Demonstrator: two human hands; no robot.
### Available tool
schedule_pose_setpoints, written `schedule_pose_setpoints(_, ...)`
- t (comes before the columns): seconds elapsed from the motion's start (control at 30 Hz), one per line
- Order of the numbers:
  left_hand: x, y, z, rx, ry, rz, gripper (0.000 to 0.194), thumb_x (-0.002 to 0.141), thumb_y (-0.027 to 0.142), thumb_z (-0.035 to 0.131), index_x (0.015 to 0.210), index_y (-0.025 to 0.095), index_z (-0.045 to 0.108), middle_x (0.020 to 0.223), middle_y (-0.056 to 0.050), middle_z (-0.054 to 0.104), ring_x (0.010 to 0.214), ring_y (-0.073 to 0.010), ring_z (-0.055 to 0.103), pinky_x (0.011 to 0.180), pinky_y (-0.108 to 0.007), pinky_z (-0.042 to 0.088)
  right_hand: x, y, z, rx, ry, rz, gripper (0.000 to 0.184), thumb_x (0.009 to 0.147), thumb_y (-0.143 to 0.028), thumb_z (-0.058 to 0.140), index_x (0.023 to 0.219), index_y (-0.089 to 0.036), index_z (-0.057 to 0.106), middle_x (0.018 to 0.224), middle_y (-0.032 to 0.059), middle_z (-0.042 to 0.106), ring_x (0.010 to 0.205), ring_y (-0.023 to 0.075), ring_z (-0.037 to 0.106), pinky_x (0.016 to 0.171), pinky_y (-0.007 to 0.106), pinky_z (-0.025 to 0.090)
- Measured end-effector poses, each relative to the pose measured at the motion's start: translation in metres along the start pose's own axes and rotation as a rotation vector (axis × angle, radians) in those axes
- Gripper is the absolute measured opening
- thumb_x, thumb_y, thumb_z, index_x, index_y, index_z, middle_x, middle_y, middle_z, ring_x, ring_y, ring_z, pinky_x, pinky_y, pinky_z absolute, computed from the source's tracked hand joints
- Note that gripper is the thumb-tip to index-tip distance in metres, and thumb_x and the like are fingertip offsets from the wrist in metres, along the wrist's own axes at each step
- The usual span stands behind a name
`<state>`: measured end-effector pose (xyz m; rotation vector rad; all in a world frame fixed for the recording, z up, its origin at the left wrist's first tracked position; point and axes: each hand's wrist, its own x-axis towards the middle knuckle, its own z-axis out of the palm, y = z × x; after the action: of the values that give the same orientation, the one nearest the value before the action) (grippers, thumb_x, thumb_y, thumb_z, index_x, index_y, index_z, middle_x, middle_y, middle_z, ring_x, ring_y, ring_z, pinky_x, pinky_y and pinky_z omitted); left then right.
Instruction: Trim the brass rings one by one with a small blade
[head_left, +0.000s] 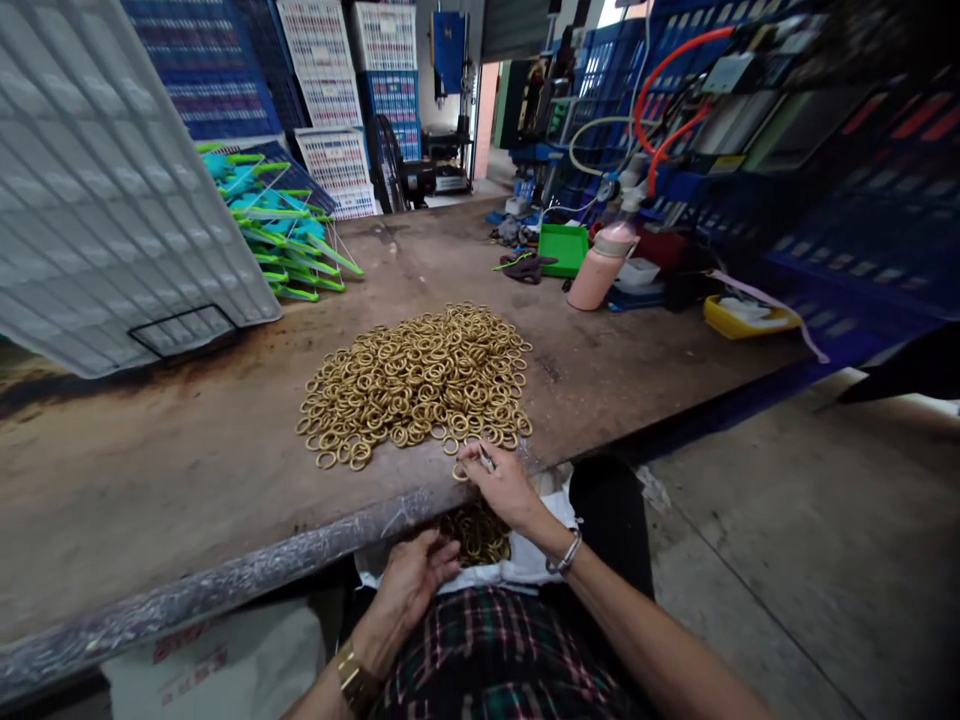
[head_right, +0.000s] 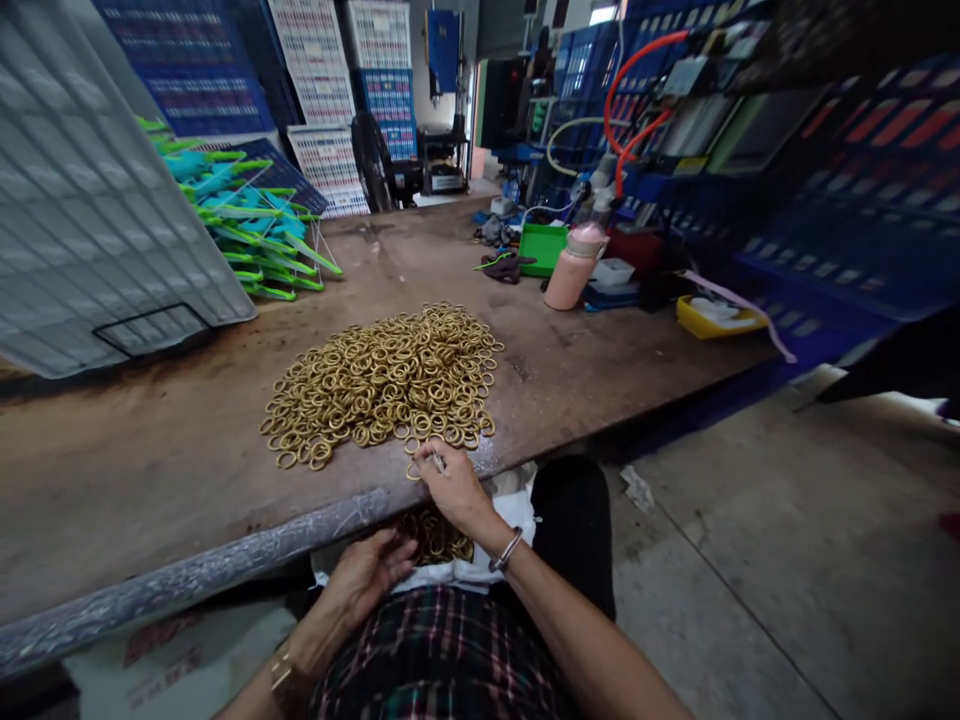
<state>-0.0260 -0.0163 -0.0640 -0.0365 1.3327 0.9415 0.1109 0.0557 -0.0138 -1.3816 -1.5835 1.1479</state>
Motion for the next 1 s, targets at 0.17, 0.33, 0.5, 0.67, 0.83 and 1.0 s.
schedule_pose_setpoints(0.17,-0.010,0.002,-0.001,0.163,-0.121,-0.016,0.010,0.075,0.015,0.057,0.066,0.010,0.053,0.065,-0.006,0.060,0.051,-0.0133,0.058,0.042,-0.022,0.044,-0.010,-0.002,0.003,0.097,-0.043,0.097,0.012,0.073,-0.026,0.048,0.077,-0.018,0.057,0.053,-0.0075,0.043,0.048,0.0074,0.035,0.049,0.019,0.029)
schedule_pose_setpoints(0.33,-0.036,0.010,-0.001,0.552,-0.259,0.419,0.022,0.074,0.035,0.058,0.070,0.015,0.053,0.051,0.004,0.051,0.037,-0.0061,0.040,0.037,-0.017,0.031,-0.018,-0.003,0.007,0.215,-0.080,0.178,0.013,0.074,-0.028,0.049,0.072,-0.016,0.055,0.052,-0.0065,0.046,0.044,0.0058,0.034,0.045,0.018,0.028)
schedule_pose_setpoints(0.5,-0.045,0.019,0.005,0.583,-0.155,0.816,0.024,0.073,0.031,0.060,0.093,0.019,0.056,0.059,0.004,0.053,0.049,-0.0093,0.045,0.048,-0.019,0.035,-0.026,-0.005,0.011,0.325,-0.146,0.303,0.015,0.072,-0.031,0.053,0.068,-0.017,0.050,0.044,-0.0100,0.037,0.037,0.0033,0.028,0.038,0.017,0.023)
schedule_pose_setpoints(0.67,-0.039,0.021,0.009,0.757,-0.298,0.890,0.016,0.078,0.031,0.054,0.080,0.017,0.062,0.065,-0.001,0.056,0.058,-0.0116,0.047,0.057,-0.021,0.038,-0.031,-0.011,0.014,0.464,-0.196,0.424,0.019,0.072,-0.036,0.052,0.067,-0.019,0.044,0.041,-0.0120,0.031,0.030,0.0028,0.022,0.031,0.017,0.017)
schedule_pose_setpoints(0.83,-0.042,0.023,0.013,0.654,-0.346,0.652,0.026,0.082,0.040,0.047,0.071,0.017,0.051,0.049,0.005,0.043,0.042,-0.0077,0.036,0.042,-0.019,0.029,-0.032,-0.010,0.014,0.274,-0.138,0.299,0.019,0.072,-0.034,0.052,0.066,-0.016,0.050,0.047,-0.0084,0.040,0.040,0.0044,0.033,0.039,0.017,0.027)
schedule_pose_setpoints(1.0,-0.043,0.026,0.013,0.527,-0.442,0.517,0.032,0.081,0.046,0.046,0.073,0.016,0.050,0.049,0.005,0.045,0.039,-0.0065,0.035,0.039,-0.019,0.030,-0.033,-0.013,0.015,0.149,-0.106,0.206,0.020,0.071,-0.033,0.052,0.064,-0.015,0.053,0.052,-0.0045,0.049,0.050,0.0072,0.041,0.050,0.019,0.034)
